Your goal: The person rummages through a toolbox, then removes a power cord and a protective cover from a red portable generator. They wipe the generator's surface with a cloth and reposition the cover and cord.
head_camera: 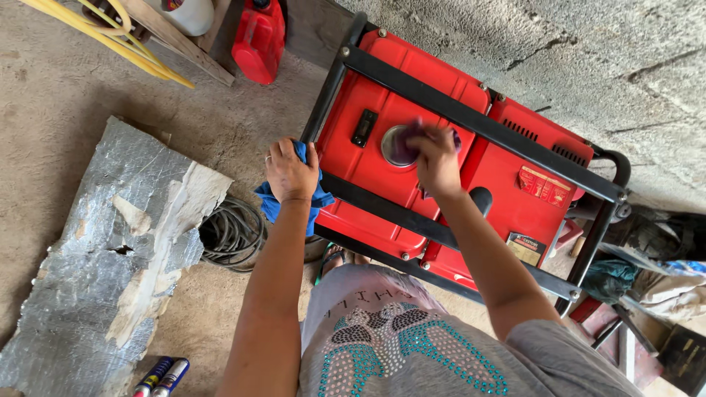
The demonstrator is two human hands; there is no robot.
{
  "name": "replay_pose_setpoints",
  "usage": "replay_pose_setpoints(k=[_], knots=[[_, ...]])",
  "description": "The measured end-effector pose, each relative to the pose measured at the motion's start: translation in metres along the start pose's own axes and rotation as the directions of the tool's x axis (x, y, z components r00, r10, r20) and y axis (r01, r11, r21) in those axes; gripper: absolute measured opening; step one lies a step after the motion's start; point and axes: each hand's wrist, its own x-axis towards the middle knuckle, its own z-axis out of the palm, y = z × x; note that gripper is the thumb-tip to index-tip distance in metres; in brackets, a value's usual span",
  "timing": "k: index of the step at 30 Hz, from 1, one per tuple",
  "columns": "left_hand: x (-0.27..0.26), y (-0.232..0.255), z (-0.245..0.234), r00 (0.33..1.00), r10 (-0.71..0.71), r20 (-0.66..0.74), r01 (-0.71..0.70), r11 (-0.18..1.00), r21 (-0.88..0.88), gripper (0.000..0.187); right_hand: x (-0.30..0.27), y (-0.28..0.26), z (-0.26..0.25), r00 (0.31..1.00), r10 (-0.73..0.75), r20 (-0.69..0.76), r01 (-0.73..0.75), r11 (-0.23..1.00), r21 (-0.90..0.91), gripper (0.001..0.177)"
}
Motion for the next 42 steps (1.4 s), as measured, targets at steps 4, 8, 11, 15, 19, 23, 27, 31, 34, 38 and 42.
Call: replay_pose_setpoints(k=[4, 8, 11, 15, 19, 23, 27, 31, 34, 38, 42], knots=[[0.000, 0.000, 0.001, 0.999, -0.038, 0.028, 0.038, 0.999, 0.013, 0.041, 0.035, -0.010, 0.032, 0.776, -0.382, 0.503, 0.581, 0.743, -0.333, 0.010], [0.000, 0.001, 0.002, 1.000, -0.022, 0.012, 0.022, 0.999, 0.028, 0.041, 0.050, -0.004, 0.035, 0.894, -0.249, 0.373, 0.373, 0.875, -0.310, 0.036], [-0.001, 0.000, 0.003, 0.999, -0.025, 0.021, 0.025, 0.999, 0.032, 0.041, 0.064, 0.005, 0.039, 0.942, -0.066, 0.330, 0.195, 0.907, -0.374, 0.043], [-0.001, -0.001, 0.003, 0.999, -0.019, 0.027, 0.018, 1.000, 0.009, 0.040, 0.058, 0.003, 0.058, 0.966, 0.037, 0.257, 0.084, 0.891, -0.445, 0.052], [0.000, 0.002, 0.001, 1.000, -0.018, 0.011, 0.018, 1.000, -0.002, 0.039, 0.051, 0.004, 0.060, 0.956, -0.004, 0.294, 0.131, 0.902, -0.411, 0.055], [0.001, 0.005, 0.000, 1.000, -0.027, 0.007, 0.027, 0.999, 0.029, 0.038, 0.086, -0.004, 0.070, 0.959, 0.025, 0.283, 0.104, 0.896, -0.432, 0.061], [0.003, 0.004, -0.002, 1.000, -0.021, 0.007, 0.021, 1.000, -0.001, 0.038, 0.112, -0.044, 0.109, 0.710, 0.158, 0.686, 0.388, 0.724, -0.570, 0.049], [0.003, 0.004, -0.005, 1.000, -0.018, 0.002, 0.018, 1.000, -0.020, 0.037, 0.079, -0.069, 0.112, 0.706, -0.271, 0.655, 0.410, 0.910, -0.066, 0.055], [0.000, 0.006, -0.004, 1.000, -0.025, 0.015, 0.025, 0.999, -0.023, 0.037, 0.076, -0.057, 0.101, 0.719, -0.423, 0.552, 0.539, 0.840, -0.059, 0.063], [0.004, 0.004, -0.005, 0.999, -0.034, 0.025, 0.035, 0.999, -0.027, 0.037, 0.129, -0.040, 0.110, 0.714, -0.026, 0.700, 0.527, 0.678, -0.513, 0.051], [0.004, 0.004, -0.005, 0.998, -0.027, 0.059, 0.029, 0.999, -0.032, 0.038, 0.151, -0.048, 0.132, 0.827, 0.054, 0.560, 0.396, 0.651, -0.648, 0.042]])
